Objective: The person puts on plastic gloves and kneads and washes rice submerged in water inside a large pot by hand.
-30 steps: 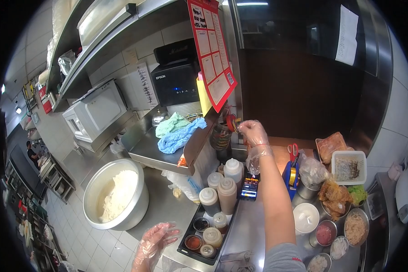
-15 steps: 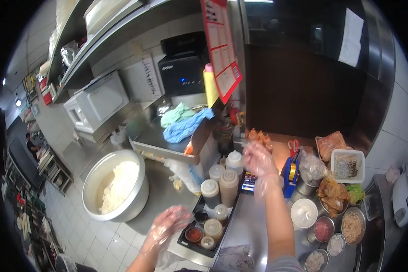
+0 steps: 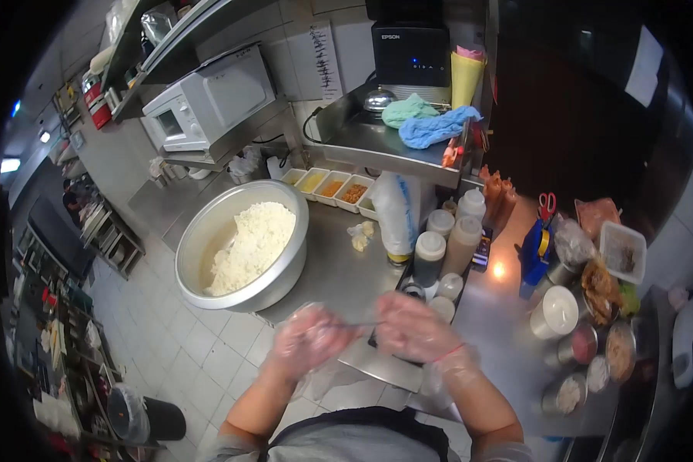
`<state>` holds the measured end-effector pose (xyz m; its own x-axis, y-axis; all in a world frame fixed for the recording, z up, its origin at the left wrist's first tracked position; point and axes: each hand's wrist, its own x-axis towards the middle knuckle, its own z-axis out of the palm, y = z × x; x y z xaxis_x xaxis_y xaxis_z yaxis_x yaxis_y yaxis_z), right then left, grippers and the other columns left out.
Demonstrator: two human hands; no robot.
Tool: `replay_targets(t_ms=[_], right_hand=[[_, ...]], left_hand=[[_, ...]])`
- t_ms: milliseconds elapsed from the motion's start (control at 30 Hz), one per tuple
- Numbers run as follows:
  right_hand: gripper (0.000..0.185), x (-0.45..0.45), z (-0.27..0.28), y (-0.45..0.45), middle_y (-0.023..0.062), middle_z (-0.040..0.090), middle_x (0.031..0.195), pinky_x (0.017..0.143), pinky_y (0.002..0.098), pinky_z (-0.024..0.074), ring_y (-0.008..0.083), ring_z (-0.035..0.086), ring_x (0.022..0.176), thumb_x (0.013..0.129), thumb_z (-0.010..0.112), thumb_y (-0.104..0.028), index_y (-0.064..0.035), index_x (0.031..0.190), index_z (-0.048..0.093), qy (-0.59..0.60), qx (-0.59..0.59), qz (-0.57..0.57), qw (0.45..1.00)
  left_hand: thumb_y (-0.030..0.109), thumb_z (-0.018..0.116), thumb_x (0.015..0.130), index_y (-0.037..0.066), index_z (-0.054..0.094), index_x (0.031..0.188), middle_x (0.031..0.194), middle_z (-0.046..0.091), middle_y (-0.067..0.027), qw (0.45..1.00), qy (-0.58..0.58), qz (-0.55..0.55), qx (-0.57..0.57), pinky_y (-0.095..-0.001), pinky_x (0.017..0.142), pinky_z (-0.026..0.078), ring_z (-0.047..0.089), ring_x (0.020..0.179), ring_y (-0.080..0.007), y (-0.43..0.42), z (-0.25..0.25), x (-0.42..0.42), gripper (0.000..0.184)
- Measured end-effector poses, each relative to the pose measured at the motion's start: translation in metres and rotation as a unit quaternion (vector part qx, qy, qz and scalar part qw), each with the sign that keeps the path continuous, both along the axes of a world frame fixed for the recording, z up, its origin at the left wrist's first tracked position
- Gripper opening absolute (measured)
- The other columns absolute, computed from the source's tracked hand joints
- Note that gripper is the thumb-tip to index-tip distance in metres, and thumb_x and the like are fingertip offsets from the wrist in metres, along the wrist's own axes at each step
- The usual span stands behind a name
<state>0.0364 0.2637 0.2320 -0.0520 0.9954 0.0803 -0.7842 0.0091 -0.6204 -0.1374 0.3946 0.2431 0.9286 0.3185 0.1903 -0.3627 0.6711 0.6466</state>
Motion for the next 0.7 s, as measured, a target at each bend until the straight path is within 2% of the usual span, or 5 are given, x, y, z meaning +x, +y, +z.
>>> replay_targets(t_ms=[100,200,333,433,700], right_hand=[[0.022,-0.068,-0.022,0.038,-0.0014,0.043,0.074,0.061,0.0266,0.0404,0.0089,0.042,0.061,0.089,0.057,-0.015,-0.008,0.106,0.045,-0.043,0.004,0.068,0.997],[0.018,-0.15,-0.033,0.088,-0.0004,0.047,0.08,0.065,0.0284,0.0426,0.009,0.048,0.071,0.089,0.057,-0.015,-0.0078,0.101,0.046,-0.03,-0.042,0.099,0.994],[0.01,-0.235,-0.027,0.117,-0.0014,0.047,0.087,0.075,0.0247,0.0392,0.0069,0.044,0.083,0.089,0.051,-0.016,-0.0089,0.094,0.049,-0.041,-0.047,0.144,0.988],[0.036,-0.254,-0.121,0.155,0.0056,0.049,0.109,0.09,0.0318,0.0381,0.0173,0.046,0.103,0.094,0.045,-0.033,-0.0057,0.116,0.051,-0.229,0.214,0.119,0.942],[0.038,-0.236,-0.104,0.104,0.0051,0.056,0.113,0.089,0.0293,0.042,0.015,0.052,0.104,0.086,0.061,-0.028,-0.0067,0.117,0.053,-0.457,-0.093,-0.063,0.882]], left_hand=[[0.029,0.051,0.09,0.005,0.051,0.077,0.049,0.048,-0.0009,0.997,-0.046,-0.049,-0.041,-0.0311,0.041,0.042,0.05,0.045,-0.0184,0.015,-0.004,-0.073,0.028],[0.029,0.05,0.091,-0.006,0.037,0.123,0.097,0.053,-0.0321,0.937,-0.099,-0.257,-0.214,-0.0455,0.051,0.051,0.062,0.083,-0.0427,0.038,-0.038,-0.139,0.05],[0.045,0.059,0.085,-0.012,0.013,0.134,0.131,0.027,-0.0383,0.901,-0.124,-0.412,-0.062,-0.039,0.054,0.054,0.053,0.099,-0.0534,0.056,-0.026,-0.17,0.088],[0.052,0.064,0.079,-0.007,-0.005,0.139,0.141,0.008,-0.0376,0.866,-0.263,-0.423,0.039,-0.0439,0.066,0.055,0.043,0.108,-0.0607,0.06,-0.028,-0.17,0.109],[0.057,0.055,0.083,0.02,0.007,0.148,0.149,0.014,-0.0235,0.892,-0.123,-0.426,-0.09,-0.0592,0.096,0.037,0.045,0.12,-0.0435,0.071,-0.042,-0.172,0.089]])
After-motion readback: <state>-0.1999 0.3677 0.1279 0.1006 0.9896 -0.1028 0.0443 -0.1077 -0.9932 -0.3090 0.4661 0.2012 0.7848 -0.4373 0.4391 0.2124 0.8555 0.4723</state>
